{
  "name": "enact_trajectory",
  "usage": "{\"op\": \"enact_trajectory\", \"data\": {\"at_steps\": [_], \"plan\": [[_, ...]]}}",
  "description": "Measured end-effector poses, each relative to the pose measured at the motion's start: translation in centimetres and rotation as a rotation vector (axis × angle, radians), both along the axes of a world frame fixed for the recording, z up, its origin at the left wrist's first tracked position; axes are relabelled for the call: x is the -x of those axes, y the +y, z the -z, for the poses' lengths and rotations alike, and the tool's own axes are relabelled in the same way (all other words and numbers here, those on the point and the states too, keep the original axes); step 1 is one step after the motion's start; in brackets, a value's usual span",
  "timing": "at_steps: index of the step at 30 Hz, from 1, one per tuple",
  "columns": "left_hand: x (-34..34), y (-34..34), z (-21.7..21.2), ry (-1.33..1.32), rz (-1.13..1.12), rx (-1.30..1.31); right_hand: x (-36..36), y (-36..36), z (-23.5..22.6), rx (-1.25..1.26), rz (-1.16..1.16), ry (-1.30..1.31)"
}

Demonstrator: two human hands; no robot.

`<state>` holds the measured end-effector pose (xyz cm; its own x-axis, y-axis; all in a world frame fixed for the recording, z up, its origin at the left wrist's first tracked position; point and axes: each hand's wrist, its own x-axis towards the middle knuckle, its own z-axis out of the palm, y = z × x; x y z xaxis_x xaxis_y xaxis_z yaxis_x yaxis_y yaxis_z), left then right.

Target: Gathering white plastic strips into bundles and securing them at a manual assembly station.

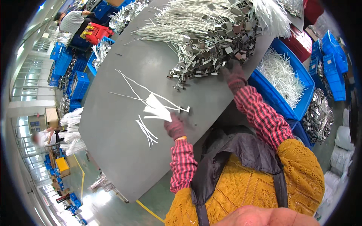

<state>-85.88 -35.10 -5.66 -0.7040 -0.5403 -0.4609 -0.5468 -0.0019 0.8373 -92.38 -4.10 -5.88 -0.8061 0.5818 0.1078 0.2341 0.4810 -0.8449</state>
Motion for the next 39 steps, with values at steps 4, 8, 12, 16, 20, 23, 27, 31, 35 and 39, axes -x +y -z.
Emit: {"op": "enact_trajectory", "data": {"at_steps": [4, 8, 12, 16, 20, 23, 27, 31, 35, 39], "plan": [[1.1, 1.5, 0.1, 0.168, 0.026, -0.297, 2.1, 4.9, 2.0, -0.211, -0.017, -0.006], [0.5, 5.7, -0.9, 0.181, 0.081, -0.645, -2.5, 2.7, -2.2, 0.390, -0.119, -0.215], [-0.9, 14.1, 5.6, 0.175, 0.354, -0.737, -10.7, 2.2, -5.3, 0.637, -0.197, -0.271], [-4.5, 26.4, -4.3, 0.568, 0.982, 0.185, -21.5, 7.7, -1.5, 0.547, -0.287, -0.012], [-2.6, 29.0, -0.1, 0.012, 0.061, -1.082, -32.3, 17.6, -2.8, 0.663, -0.062, -0.582], [-2.8, 29.3, 1.0, 0.089, 0.086, -1.155, -46.6, 29.0, 3.3, 0.400, 0.017, -0.658], [-3.4, 27.1, -0.4, 0.207, 0.016, -1.113, -56.1, 34.5, 4.4, 0.432, 0.240, -0.843], [-2.6, 26.8, -1.8, 0.257, -0.039, -1.022, -61.8, 37.7, 8.2, 0.330, 0.240, -0.722], [-1.9, 24.1, -2.4, 0.300, -0.090, -0.928, -59.9, 38.2, 9.9, 0.489, 0.266, -0.711], [-1.3, 21.7, -2.4, 0.352, -0.120, -0.863, -57.8, 38.2, 10.9, 0.471, 0.199, -0.657]]}}
